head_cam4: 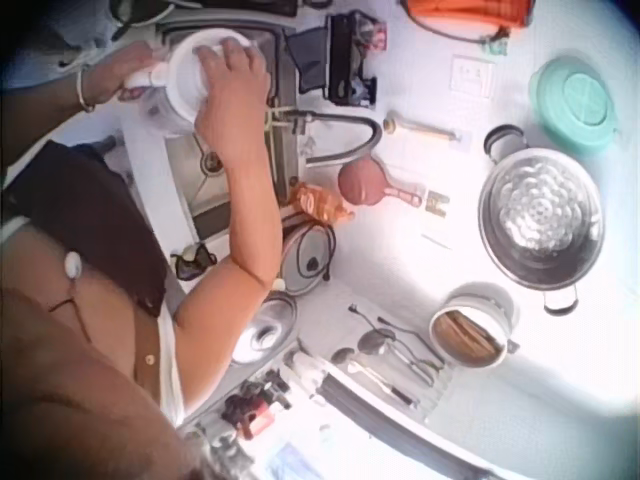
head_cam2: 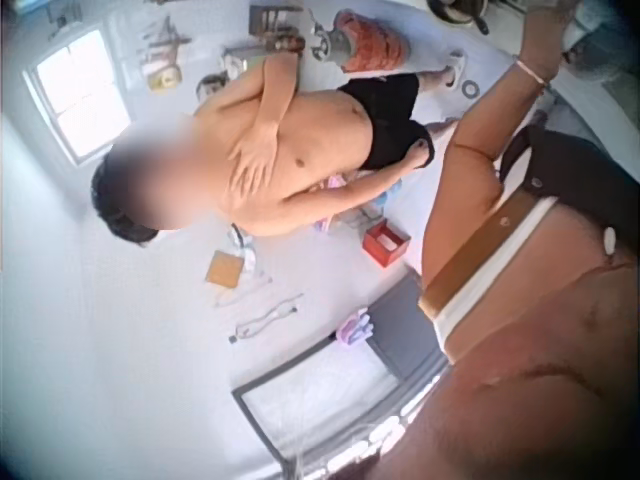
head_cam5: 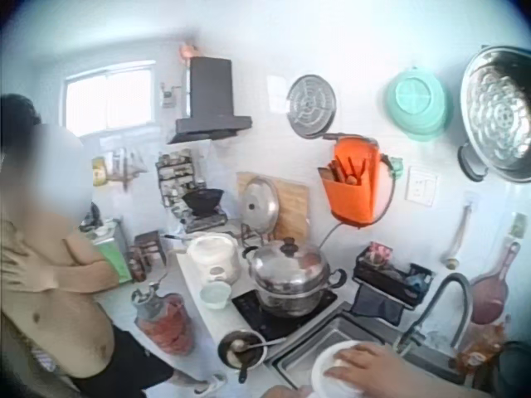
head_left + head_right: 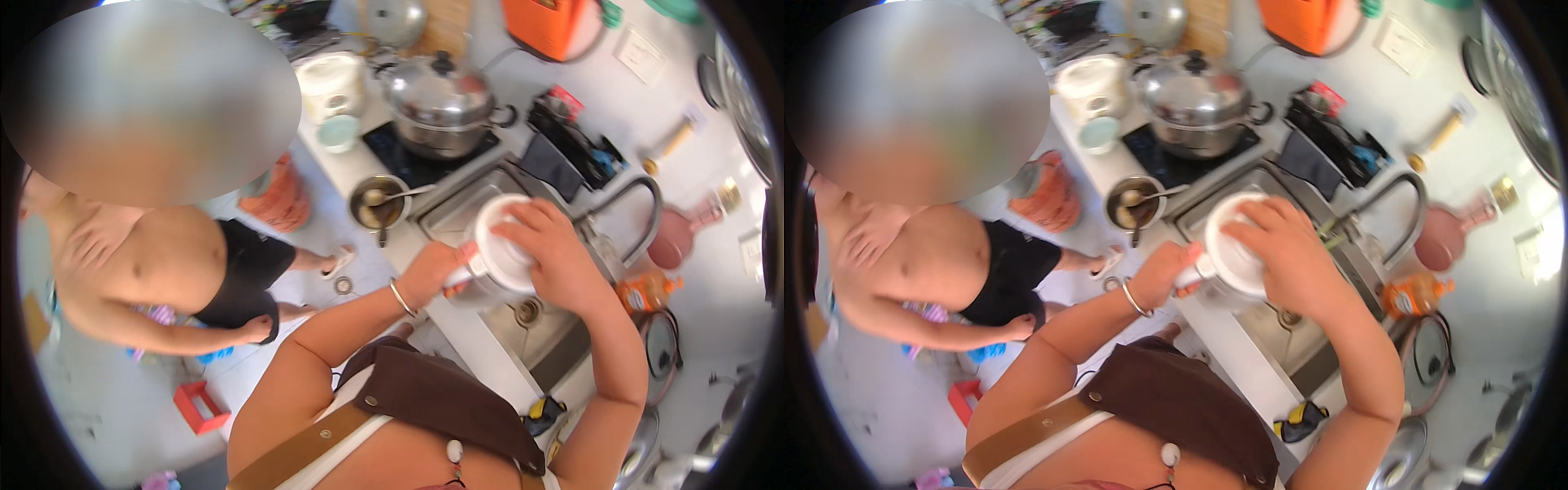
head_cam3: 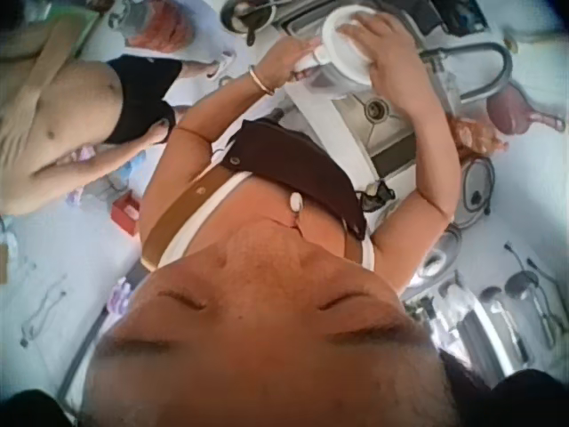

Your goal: The person fills a carafe with water at a sink, wipes the lid and exterior of the carafe with a cloth, and then moves the carafe to a counter and places it inside a plastic bag.

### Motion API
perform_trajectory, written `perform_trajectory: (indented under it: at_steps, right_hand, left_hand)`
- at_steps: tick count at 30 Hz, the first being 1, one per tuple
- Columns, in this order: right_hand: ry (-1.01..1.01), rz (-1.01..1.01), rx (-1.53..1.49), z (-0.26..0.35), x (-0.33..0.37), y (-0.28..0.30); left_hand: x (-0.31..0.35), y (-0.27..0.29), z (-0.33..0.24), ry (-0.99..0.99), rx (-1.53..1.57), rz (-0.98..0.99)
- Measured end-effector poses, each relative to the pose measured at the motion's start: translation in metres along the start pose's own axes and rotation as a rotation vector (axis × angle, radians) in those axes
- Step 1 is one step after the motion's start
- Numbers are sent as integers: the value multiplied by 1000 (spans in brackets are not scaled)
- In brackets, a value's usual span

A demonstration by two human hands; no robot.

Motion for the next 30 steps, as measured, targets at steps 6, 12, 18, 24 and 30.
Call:
perform_trajectory:
  at_steps: [6, 12, 18, 24, 30]
  right_hand:
    - [110, 137, -153, 48, 24, -12]
    - [125, 187, -550, 54, 17, -36]
    - [-516, 314, -1076, 31, 1, -191]
    - [-605, 306, -682, 49, -2, -291]
    - [-1122, 123, -1383, 24, 59, -270]
  left_hand:
    - [82, 12, -23, 189, 77, -95]
    - [183, 72, -37, 130, 15, -238]
    - [255, 147, -21, 86, 31, -516]
    - [295, 226, 5, 22, -413, -469]
    - [322, 272, 30, -127, -190, -548]
Point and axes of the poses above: each hand's wrist, its own x-axis away from the middle knuckle, its own y-axis out of the back of the hand, z = x × y, the point moved 1 cm from there along -x, towards the middle knuckle, and after that the axes turned 14 degrees about -y, right-handed, at the moved point
